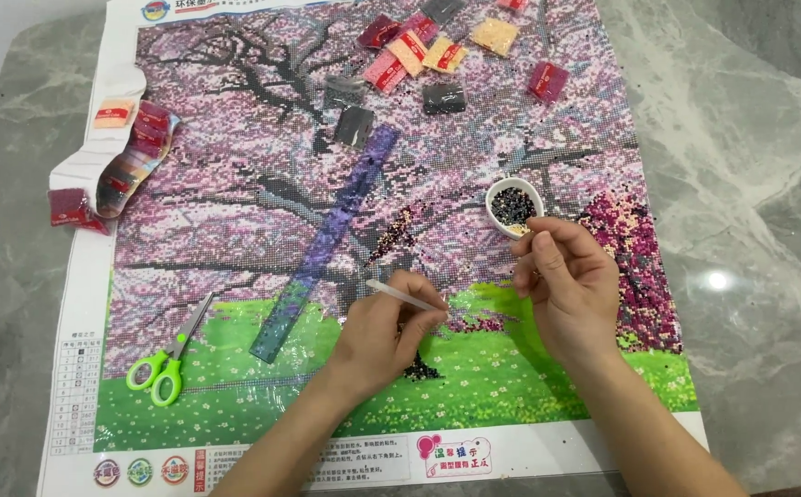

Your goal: A person is performing diamond painting, which involves picking up small resin beads with a specialized pen and placing them onto a sticky canvas to create a mosaic image. They also use a ruler to align the beads.

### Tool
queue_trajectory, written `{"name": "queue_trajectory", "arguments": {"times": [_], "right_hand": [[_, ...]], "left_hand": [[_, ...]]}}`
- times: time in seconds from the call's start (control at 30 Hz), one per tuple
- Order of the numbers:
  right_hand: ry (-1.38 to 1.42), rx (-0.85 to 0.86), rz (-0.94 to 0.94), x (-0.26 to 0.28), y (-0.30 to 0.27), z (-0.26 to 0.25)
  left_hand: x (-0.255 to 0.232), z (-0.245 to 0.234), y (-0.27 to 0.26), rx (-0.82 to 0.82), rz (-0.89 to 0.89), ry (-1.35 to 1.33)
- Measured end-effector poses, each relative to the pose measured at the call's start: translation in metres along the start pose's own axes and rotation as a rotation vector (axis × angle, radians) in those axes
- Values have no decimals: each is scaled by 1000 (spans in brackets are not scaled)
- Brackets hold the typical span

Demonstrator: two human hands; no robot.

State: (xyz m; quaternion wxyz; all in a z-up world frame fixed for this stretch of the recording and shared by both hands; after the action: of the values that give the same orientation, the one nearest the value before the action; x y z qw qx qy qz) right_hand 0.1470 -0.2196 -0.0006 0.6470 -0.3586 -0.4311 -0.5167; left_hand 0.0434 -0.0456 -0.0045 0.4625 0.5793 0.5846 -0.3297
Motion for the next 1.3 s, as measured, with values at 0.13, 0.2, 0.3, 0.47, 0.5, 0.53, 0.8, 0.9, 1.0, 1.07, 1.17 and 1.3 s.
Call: {"name": "queue_trajectory", "arguments": {"times": [0.13,0.2,0.3,0.47,0.5,0.53,0.8,0.9,1.0,1.07,1.17,1.3], "right_hand": [[9,9,5,-2,-3,-1],[-24,29,16,-2,-5,0],[-48,68,18,-4,-8,-1],[-73,88,15,3,-11,6],[-71,93,10,3,-11,7],[-71,91,11,3,-11,7],[-85,125,26,2,-12,7],[-92,126,26,5,-13,8],[-91,129,25,5,-13,8],[-95,131,28,5,-12,7],[-100,135,29,5,-12,8],[-102,135,27,6,-12,8]], "left_hand": [[1,1,0,60,-16,70],[5,3,-2,89,-28,113],[15,5,-4,62,-2,99],[20,10,-5,57,6,159],[24,13,-6,51,11,172],[25,13,-7,53,10,171],[25,15,-7,25,40,197],[17,9,-5,-14,5,155],[19,5,-5,-33,11,148],[19,8,-5,-23,0,152],[24,11,-7,-4,-7,168],[25,13,-6,19,-10,191]]}}
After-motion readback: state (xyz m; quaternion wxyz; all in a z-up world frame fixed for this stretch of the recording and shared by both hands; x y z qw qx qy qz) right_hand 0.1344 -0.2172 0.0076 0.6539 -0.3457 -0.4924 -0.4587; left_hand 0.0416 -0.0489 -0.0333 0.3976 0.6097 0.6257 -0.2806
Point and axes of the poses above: each hand's wrist, its own y-axis towards the middle knuckle, its own z-axis out of the palm, x = y × z, the point moved 2 cm from there along y, towards the middle knuckle, and after that the axes turned 1 degree about x, right-handed, at the moved point
